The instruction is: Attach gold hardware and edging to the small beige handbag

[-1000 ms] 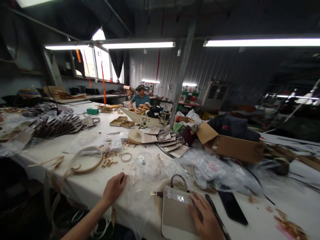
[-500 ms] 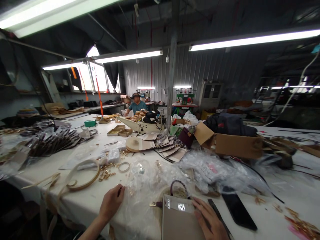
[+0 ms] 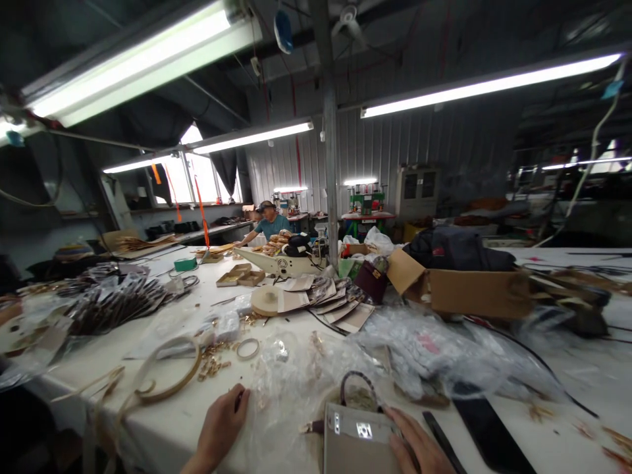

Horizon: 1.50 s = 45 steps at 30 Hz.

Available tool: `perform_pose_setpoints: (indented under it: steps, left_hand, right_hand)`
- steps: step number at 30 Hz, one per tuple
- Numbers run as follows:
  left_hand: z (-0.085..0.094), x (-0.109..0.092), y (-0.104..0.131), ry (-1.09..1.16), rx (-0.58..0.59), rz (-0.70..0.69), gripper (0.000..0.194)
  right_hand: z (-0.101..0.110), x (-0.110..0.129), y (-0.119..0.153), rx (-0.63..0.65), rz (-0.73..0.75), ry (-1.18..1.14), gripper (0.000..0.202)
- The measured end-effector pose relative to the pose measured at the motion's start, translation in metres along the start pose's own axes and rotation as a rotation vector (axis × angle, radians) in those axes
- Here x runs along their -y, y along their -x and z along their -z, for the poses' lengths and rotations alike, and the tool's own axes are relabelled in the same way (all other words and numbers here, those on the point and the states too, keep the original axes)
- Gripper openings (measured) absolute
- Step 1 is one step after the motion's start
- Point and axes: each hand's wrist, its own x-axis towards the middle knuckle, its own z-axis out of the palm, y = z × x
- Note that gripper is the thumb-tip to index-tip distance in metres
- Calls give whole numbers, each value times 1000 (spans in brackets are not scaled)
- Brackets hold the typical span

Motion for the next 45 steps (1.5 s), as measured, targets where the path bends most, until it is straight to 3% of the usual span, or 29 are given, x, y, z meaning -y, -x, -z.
perform_pose_setpoints:
  steps: [9, 20, 40, 45]
  left_hand:
    - [-4, 3, 0, 6, -56, -26, 36]
    - [21, -20, -3, -136, -8, 0, 36]
    - [24, -28, -5, -170, -13, 44, 41]
    - [25, -28, -3, -162, -9, 43, 41]
  right_hand:
    - [-13, 0, 6, 41, -52, -30, 55]
    - [16, 55, -1, 48, -97, -167, 46]
    - [23, 59, -1, 100, -118, -194, 48]
    - [24, 59, 2, 36, -156, -215, 56]
